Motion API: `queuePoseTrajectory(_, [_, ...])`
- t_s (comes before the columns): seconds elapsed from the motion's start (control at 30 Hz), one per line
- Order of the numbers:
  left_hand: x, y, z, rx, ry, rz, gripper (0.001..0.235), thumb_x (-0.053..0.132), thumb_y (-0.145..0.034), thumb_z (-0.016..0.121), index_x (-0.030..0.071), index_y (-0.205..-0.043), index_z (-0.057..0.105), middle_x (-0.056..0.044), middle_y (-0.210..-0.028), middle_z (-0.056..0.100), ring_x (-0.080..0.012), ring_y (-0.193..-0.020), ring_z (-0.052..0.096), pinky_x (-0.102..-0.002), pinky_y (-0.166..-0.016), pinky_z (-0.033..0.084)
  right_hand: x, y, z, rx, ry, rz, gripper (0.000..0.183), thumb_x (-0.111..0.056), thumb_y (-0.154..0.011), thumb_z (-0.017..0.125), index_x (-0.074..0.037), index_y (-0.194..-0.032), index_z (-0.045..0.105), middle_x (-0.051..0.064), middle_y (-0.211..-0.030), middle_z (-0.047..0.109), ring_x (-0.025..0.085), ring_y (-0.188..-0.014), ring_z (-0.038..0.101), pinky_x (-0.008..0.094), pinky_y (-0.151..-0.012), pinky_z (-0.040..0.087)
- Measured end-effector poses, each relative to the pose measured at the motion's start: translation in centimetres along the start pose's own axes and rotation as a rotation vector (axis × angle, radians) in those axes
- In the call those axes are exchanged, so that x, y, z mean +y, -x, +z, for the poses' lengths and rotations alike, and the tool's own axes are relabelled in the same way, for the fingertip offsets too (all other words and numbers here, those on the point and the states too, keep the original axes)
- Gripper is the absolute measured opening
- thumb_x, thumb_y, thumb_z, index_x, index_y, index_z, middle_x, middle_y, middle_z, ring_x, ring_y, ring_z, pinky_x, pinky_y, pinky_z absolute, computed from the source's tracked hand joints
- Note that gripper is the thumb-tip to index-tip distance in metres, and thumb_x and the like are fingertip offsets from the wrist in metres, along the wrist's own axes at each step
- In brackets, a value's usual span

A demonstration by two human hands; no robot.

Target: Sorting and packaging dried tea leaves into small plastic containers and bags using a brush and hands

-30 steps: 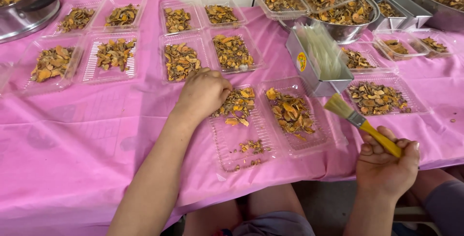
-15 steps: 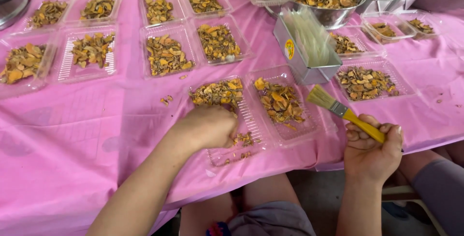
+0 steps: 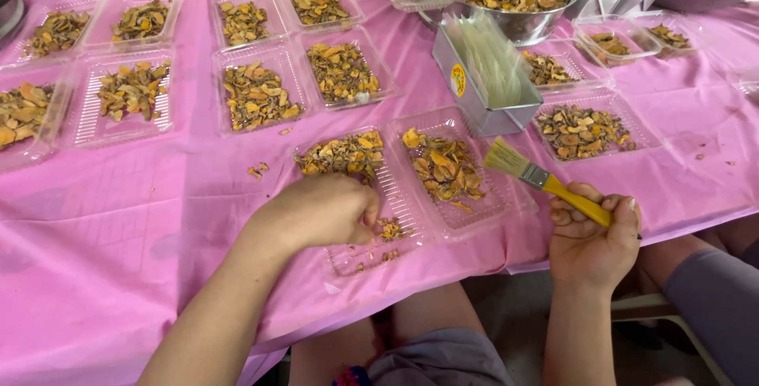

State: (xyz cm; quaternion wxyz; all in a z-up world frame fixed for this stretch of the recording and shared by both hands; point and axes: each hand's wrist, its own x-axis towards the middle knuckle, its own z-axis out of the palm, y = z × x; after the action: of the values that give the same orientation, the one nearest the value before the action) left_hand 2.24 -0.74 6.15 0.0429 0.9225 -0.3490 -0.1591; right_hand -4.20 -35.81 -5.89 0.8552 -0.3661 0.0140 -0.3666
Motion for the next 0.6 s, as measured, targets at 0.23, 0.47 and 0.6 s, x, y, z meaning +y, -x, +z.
queuePoseTrajectory(0.23, [1.2, -0.8, 0.8, 0.081, 0.035, 0.027, 0.031, 0.049, -0.088, 0.078, 0.019, -0.091, 0.070, 0.001, -0.085, 0.069, -0.0154, -0.082, 0.065, -0.033, -0.081, 0.059, 0.4, -0.1, -0.1, 0.041, -0.009, -0.024, 0.026, -0.035, -0.106, 0.061, -0.016, -0.090, 0.064, 0.017, -0.099, 0.076, 0.031, -0.073, 0.070, 0.038, -0.069, 0.060])
queuePoseTrajectory(0.47, [0.9, -1.7, 1.8, 0.136, 0.010, 0.090, 0.011, 0.018, -0.079, 0.078, 0.015, -0.075, 0.068, -0.003, -0.079, 0.070, -0.0240, -0.086, 0.066, -0.045, -0.086, 0.055, 0.3, 0.1, -0.5, -0.048, 0.017, -0.052, 0.029, -0.031, -0.112, 0.051, -0.013, -0.092, 0.060, 0.022, -0.105, 0.075, 0.035, -0.075, 0.070, 0.040, -0.070, 0.063])
queuePoseTrajectory(0.6, [0.7, -1.9, 2.1, 0.106, -0.012, 0.071, 0.005, 0.019, -0.079, 0.075, 0.016, -0.083, 0.072, -0.003, -0.087, 0.072, -0.0247, -0.093, 0.067, -0.046, -0.084, 0.055, 0.3, 0.4, 0.0, 0.013, 0.016, -0.027, 0.032, -0.029, -0.114, 0.046, -0.012, -0.090, 0.059, 0.022, -0.103, 0.075, 0.035, -0.076, 0.070, 0.042, -0.072, 0.062])
